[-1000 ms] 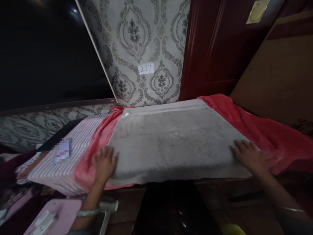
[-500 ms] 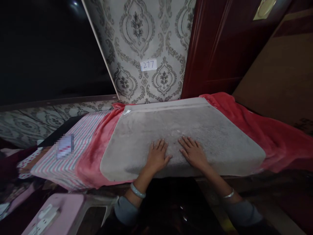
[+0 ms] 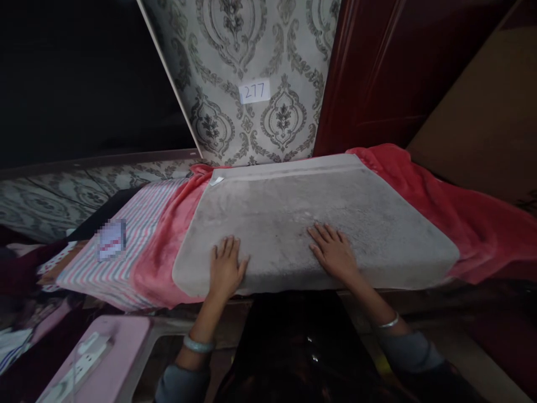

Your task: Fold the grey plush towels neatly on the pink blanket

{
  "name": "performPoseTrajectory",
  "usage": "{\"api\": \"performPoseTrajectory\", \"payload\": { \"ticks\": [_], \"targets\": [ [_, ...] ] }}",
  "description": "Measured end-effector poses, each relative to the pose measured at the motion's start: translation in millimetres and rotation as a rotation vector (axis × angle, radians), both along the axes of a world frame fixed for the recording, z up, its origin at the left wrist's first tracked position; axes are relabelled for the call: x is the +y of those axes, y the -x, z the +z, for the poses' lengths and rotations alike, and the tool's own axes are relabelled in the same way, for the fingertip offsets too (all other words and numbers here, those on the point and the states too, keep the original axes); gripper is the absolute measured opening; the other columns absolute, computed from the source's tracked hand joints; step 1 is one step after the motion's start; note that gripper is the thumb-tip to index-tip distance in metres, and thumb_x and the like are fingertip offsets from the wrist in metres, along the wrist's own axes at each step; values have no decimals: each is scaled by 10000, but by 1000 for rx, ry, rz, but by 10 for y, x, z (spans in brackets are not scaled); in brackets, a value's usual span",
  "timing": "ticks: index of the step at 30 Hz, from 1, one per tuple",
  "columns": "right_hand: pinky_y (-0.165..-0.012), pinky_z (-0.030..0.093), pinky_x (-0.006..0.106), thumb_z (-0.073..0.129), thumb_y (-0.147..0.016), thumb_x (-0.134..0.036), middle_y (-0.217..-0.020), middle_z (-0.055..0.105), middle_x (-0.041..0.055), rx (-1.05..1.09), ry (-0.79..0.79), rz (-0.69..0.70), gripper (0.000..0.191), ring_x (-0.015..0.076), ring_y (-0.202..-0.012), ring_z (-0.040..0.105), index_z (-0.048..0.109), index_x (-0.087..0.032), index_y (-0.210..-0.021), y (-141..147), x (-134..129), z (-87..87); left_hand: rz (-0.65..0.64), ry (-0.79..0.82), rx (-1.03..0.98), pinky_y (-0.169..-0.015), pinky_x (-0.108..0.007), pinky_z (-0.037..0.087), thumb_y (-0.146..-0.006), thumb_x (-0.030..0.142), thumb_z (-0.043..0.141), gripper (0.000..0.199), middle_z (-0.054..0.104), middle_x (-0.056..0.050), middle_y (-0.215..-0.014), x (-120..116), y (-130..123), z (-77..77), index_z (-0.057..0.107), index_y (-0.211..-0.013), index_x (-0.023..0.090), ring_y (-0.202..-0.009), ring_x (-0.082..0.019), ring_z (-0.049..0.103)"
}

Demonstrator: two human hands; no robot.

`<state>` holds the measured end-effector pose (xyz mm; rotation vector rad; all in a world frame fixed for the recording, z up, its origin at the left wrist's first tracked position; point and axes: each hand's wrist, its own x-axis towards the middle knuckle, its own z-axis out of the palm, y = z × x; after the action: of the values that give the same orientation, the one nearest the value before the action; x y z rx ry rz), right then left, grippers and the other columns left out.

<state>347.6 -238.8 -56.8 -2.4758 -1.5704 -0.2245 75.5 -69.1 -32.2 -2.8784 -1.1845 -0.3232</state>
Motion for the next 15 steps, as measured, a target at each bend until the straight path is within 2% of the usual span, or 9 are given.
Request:
{"api": "performPoseTrajectory", "payload": {
  "ticks": [5, 10, 15],
  "targets": [
    [-1151, 281, 562, 291, -1011, -413, -1596, 369, 47, -4, 11, -8, 545, 315, -1468, 316, 452, -260, -1509, 26, 5, 30, 180, -46, -10, -1199, -580, 236, -998, 487, 267, 633, 398, -188, -1568, 174, 271, 50, 440, -1485, 122, -1486, -364, 293],
    [-1152, 279, 560, 293, -1009, -411, -1586, 391, 43, -20, -6, -3, 539, 310, -1460, 332, 462, -272, -1501, 5, 1, -8, 267, -124, 36, -1149, -572, 318, -1007, 472, 240, 661, 450, -253, -1511, 341, 463, 114, 470, -1435, 23, -1430, -396, 374],
    [-1142, 286, 573, 313, -1004, -417, -1569, 422, 66, 17, -45, 1, 533, 314, -1448, 350, 484, -265, -1484, -39, 12, -76, 332, -50, 17, -1113, -596, 354, -1004, 416, 318, 589, 483, -270, -1475, 462, 414, 236, 515, -1379, 7, -1392, -399, 425]
  ]
}}
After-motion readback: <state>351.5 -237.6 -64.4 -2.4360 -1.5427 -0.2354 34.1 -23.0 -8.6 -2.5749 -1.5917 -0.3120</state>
